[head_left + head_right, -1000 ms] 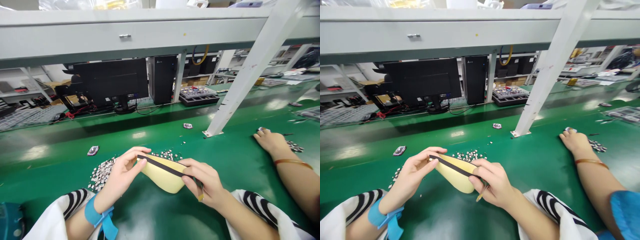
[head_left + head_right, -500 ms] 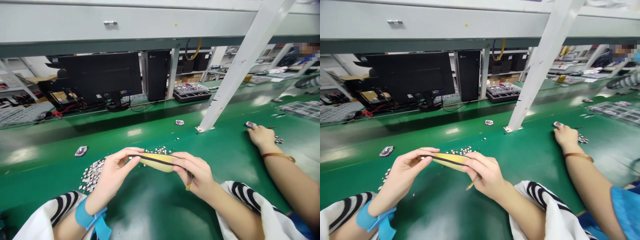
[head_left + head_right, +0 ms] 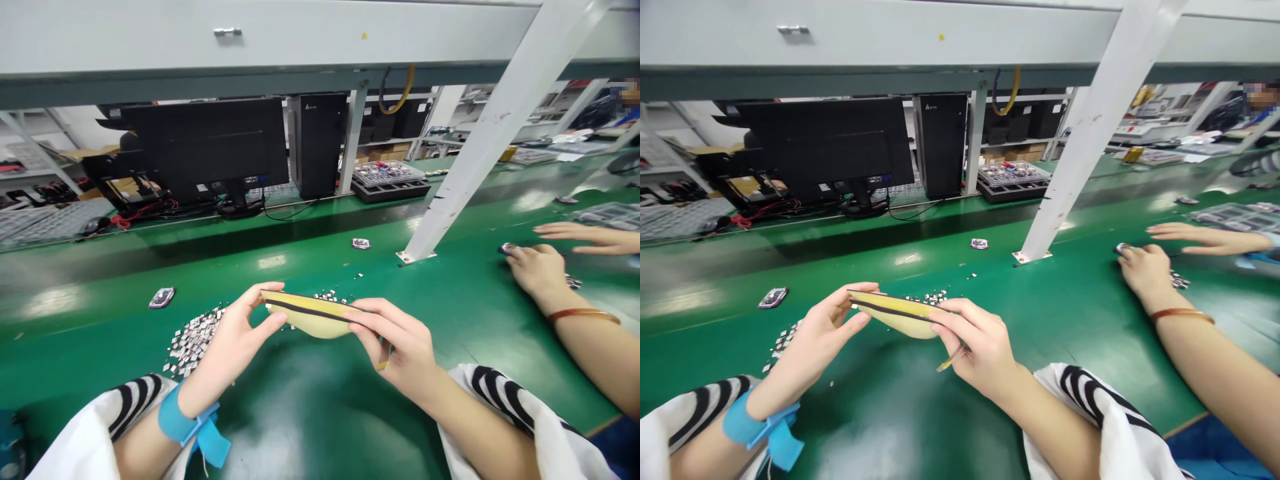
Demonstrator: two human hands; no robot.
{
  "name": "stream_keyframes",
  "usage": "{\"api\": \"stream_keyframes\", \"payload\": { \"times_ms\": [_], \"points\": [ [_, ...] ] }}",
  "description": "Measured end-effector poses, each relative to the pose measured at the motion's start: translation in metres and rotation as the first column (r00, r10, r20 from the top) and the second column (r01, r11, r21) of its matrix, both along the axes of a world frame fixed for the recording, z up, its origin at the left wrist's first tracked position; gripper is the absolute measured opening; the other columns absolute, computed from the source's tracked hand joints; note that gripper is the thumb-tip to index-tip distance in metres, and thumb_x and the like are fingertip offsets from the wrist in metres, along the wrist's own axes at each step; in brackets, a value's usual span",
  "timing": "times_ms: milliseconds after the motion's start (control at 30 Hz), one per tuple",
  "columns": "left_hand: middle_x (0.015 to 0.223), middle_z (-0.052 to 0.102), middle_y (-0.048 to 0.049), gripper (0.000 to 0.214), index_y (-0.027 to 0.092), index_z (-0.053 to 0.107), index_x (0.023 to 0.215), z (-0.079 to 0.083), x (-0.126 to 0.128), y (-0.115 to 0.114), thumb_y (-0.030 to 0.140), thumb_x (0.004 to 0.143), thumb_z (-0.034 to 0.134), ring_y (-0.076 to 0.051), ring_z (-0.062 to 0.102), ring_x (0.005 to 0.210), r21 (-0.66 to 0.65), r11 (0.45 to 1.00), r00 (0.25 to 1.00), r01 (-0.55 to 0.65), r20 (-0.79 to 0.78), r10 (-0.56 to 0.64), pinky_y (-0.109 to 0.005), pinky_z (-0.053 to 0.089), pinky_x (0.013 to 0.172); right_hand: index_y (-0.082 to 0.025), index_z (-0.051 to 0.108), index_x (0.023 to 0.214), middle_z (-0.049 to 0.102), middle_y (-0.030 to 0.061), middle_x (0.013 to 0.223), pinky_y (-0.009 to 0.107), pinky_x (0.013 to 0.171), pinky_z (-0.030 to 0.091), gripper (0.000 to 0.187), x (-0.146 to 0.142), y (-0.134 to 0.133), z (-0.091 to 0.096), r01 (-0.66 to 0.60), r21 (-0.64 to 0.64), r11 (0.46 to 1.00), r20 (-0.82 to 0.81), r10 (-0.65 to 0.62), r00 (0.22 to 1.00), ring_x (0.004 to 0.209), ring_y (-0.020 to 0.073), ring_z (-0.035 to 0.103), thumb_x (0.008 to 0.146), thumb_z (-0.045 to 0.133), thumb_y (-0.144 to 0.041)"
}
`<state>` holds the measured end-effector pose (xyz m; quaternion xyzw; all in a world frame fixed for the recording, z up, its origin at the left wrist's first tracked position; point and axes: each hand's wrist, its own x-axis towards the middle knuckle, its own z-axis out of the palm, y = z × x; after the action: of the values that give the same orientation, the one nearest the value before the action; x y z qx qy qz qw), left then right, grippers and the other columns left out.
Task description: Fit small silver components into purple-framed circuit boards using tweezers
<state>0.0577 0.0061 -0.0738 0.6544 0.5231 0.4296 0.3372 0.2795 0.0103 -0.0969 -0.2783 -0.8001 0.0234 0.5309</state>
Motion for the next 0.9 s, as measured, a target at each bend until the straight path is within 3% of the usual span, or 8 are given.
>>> {"api": "stream_keyframes", "payload": {
  "times_ms": [200, 400, 500, 600, 667, 767, 900],
  "points": [
    [0.092, 0.065, -0.0025, 0.021, 0.015, 0.063, 0.088, -0.0008, 0.0008, -0.0009, 0.033, 0.08, 0.056, -0.016, 0.058, 0.085, 0.007, 1.0, 1.0, 0.0, -0.009, 0.0, -0.022, 0.044, 0.076, -0.013, 0.063, 0.089, 0.059, 0.0083, 0.085, 0.019, 0.059, 0.05, 0.014, -0.0015, -0.0004, -0.0027, 0.036, -0.006, 0.999, 0.02, -0.036, 0.999, 0.071, 0.0113, 0.059, 0.081, 0.053, -0.008],
    [0.085, 0.067, -0.0027, 0.022, 0.015, 0.066, 0.09, 0.0, 0.005, -0.0038, 0.031, 0.078, 0.057, -0.016, 0.06, 0.077, -0.049, 0.998, 0.997, 0.044, 0.068, -0.041, -0.022, 0.047, 0.068, -0.016, 0.061, 0.083, 0.057, 0.0049, 0.076, 0.019, 0.049, 0.046, 0.013, -0.0038, -0.0017, -0.0019, 0.016, -0.121, 0.993, -0.049, -0.022, 0.999, 0.065, 0.0116, 0.056, 0.081, 0.052, -0.008],
    [0.084, 0.068, -0.0025, 0.021, 0.016, 0.067, 0.09, 0.0006, 0.0066, -0.0051, 0.03, 0.078, 0.058, -0.016, 0.061, 0.076, -0.05, 0.998, 0.996, 0.049, 0.072, -0.045, -0.021, 0.048, 0.067, -0.016, 0.061, 0.082, 0.055, 0.0047, 0.075, 0.019, 0.048, 0.044, 0.012, -0.0049, -0.0016, -0.0041, 0.059, -0.108, 0.992, -0.031, -0.062, 0.998, 0.059, 0.0102, 0.054, 0.081, 0.052, -0.008],
    [0.083, 0.068, -0.0023, 0.021, 0.016, 0.069, 0.09, 0.0006, 0.0076, -0.0061, 0.03, 0.077, 0.06, -0.016, 0.061, 0.076, -0.034, 0.999, 0.997, 0.019, 0.07, -0.016, -0.021, 0.048, 0.068, -0.015, 0.062, 0.088, 0.054, 0.0056, 0.08, 0.019, 0.046, 0.042, 0.013, -0.0045, -0.002, -0.0072, 0.064, -0.064, 0.996, 0.01, -0.063, 0.998, 0.052, 0.0071, 0.048, 0.081, 0.054, -0.009],
    [0.081, 0.069, -0.0027, 0.021, 0.016, 0.069, 0.088, -0.0008, 0.008, -0.0063, 0.03, 0.076, 0.06, -0.016, 0.062, 0.075, -0.039, 0.999, 0.995, 0.011, 0.1, -0.007, -0.021, 0.049, 0.067, -0.017, 0.059, 0.1, 0.054, 0.0039, 0.078, 0.018, 0.043, 0.039, 0.02, -0.0035, -0.0024, -0.0085, 0.011, -0.134, 0.991, -0.034, -0.016, 0.999, 0.049, 0.0062, 0.044, 0.082, 0.055, -0.013],
    [0.079, 0.069, -0.0027, 0.02, 0.016, 0.07, 0.086, -0.0044, 0.0078, -0.0066, 0.03, 0.077, 0.059, -0.016, 0.061, 0.071, -0.05, 0.999, 0.99, 0.012, 0.138, -0.005, -0.02, 0.049, 0.062, -0.019, 0.051, 0.116, 0.056, 0.0034, 0.076, 0.018, 0.042, 0.039, 0.035, -0.0023, -0.0018, -0.0079, -0.107, -0.36, 0.927, -0.196, 0.037, 0.98, 0.053, 0.0091, 0.048, 0.083, 0.057, -0.03],
    [0.076, 0.069, -0.0018, 0.021, 0.017, 0.071, 0.084, -0.0074, 0.0054, -0.0077, 0.032, 0.078, 0.057, -0.015, 0.06, 0.068, -0.065, 0.998, 0.986, 0.005, 0.165, 0.006, -0.02, 0.047, 0.06, -0.018, 0.062, 0.102, 0.058, 0.0073, 0.086, 0.018, 0.049, 0.045, 0.04, -0.0029, 0.0014, -0.0045, -0.3, -0.565, 0.769, -0.343, 0.111, 0.933, 0.069, 0.0138, 0.057, 0.084, 0.049, -0.05]
  ]
}}
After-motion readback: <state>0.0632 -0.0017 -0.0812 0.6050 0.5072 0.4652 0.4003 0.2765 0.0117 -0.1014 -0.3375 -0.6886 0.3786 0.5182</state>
